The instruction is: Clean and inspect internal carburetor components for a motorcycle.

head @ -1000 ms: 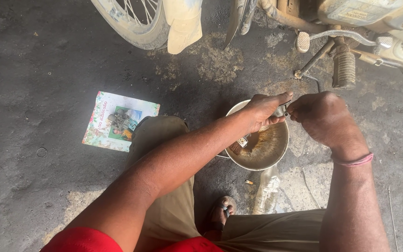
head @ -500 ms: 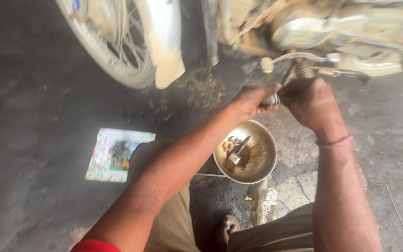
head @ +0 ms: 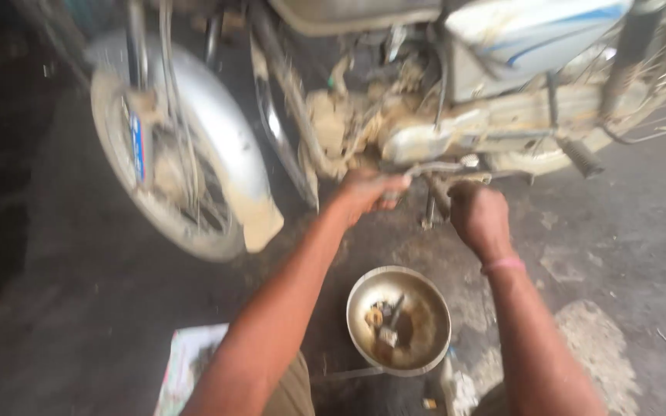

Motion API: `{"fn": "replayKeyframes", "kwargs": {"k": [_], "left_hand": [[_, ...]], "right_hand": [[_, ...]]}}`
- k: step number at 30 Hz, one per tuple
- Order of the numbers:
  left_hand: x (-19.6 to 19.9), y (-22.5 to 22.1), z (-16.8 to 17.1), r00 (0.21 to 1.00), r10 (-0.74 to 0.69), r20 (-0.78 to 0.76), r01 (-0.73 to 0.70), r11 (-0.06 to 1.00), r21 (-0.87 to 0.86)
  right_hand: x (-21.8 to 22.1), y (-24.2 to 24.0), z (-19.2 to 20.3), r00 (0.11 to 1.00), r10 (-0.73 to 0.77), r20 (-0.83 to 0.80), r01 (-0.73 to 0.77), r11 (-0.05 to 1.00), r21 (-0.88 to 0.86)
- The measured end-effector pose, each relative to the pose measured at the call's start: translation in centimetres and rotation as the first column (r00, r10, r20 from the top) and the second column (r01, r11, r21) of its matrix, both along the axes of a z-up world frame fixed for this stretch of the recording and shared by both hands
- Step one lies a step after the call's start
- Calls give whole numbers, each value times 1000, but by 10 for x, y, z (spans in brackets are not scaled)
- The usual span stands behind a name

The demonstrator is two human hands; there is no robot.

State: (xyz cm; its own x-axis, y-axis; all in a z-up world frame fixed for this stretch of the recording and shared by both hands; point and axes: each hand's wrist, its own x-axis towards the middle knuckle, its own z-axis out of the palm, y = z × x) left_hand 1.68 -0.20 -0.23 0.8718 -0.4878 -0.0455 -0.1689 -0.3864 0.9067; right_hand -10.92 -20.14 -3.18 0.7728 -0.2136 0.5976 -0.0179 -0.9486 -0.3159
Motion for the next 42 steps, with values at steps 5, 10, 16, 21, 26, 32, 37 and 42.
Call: {"fn": "replayKeyframes", "kwargs": {"k": [5, 10, 16, 21, 26, 32, 37, 42], "left_hand": [[23, 5, -11, 970, -142, -198, 71, 942, -328], [10, 29, -8, 914, -78, -399, -45, 956, -289], [4, 42, -40, 983, 43, -180, -84, 969, -232], [1, 54, -87, 961, 34, -276, -113, 955, -276], [-1, 76, -117, 873, 28, -486, -218, 915, -340], [1, 85, -123, 826, -13, -563, -251, 886, -390], [2, 80, -126, 800, -118, -588, -207, 865, -456], [-1, 80, -120, 748, -179, -639, -237, 828, -509]], "right_hand": [[19, -12, -17, 982, -95, -166, 116, 986, 119], [-14, 37, 17, 929, -116, 350, -59, 890, 451], [-5, 74, -124, 943, 2, -333, 54, 986, 160], [-45, 200, -218, 354, 393, -849, -81, 917, 391], [-62, 249, -350, 486, 348, -802, 41, 907, 419], [-46, 271, -412, 611, 200, -766, 59, 953, 296], [-44, 287, -396, 414, 251, -875, 83, 947, 311], [-48, 295, -408, 595, 169, -786, 82, 960, 269]]}}
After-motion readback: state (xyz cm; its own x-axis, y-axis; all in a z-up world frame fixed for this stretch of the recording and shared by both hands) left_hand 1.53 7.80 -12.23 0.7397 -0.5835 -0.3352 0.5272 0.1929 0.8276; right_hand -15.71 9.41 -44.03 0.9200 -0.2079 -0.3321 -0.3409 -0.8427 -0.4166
